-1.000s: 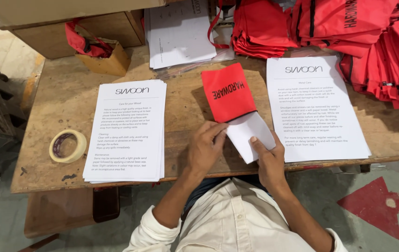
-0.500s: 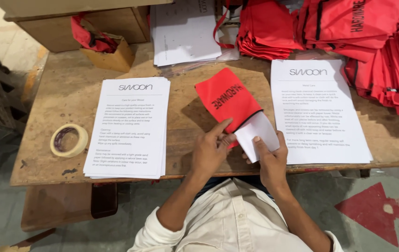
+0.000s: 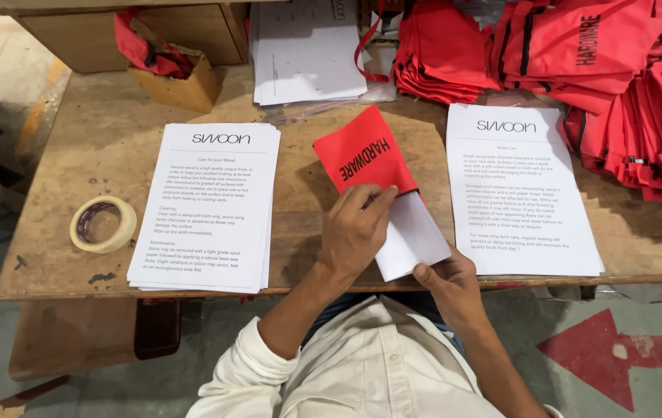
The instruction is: Folding product instruction sheets and placing them inside red fabric pouches.
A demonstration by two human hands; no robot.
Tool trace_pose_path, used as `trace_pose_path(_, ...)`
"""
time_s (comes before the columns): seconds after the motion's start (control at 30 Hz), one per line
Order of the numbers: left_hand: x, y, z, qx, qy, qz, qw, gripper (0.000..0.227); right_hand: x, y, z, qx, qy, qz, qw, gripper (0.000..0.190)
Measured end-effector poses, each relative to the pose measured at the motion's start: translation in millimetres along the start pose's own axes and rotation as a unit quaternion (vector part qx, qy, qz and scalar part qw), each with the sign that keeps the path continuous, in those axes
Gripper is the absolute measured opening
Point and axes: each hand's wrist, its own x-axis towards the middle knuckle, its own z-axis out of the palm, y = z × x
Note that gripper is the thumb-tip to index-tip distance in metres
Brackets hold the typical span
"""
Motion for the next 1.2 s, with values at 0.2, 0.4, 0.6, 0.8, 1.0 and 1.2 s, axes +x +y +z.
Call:
trace_pose_path(0.2,-2.4,13.3,-4.3,-0.056,-0.060,0.016,0.996,0.030,12.4,23.2,-18.7,0.010,0.058,0.018,0.998,0.031)
trace_pose_path(0.4,1.9,8.7,-10.3,-0.115,-0.022,-0.061,0.991,0.023,14.7,4.0,-0.6,-0.068,0.062,-0.006,0.996,0.018)
trace_pose_path(0.6,-4.7,9.8,-5.2,-0.181,-0.073,-0.082,0.977,0.023,16.7,3.3,5.8,-0.021,0.076,-0.035,0.996,0.023)
trace_pose_path(0.8,-5.6,11.3,-7.0,-0.287,-0.088,-0.155,0.941,0.025,26.2,-7.1,15.8,-0.019,0.080,-0.060,0.995,0.048)
trace_pose_path(1.0,-8.6,8.1,-2.3,-0.305,-0.126,-0.142,0.933,0.022,39.2,13.8,8.4,-0.049,0.088,-0.017,0.995,0.028)
trace_pose_path(1.2,-5.2,12.6,-10.0,-0.296,-0.140,-0.145,0.934,0.023,42.3,7.1,19.9,-0.161,0.144,0.041,0.976,0.027)
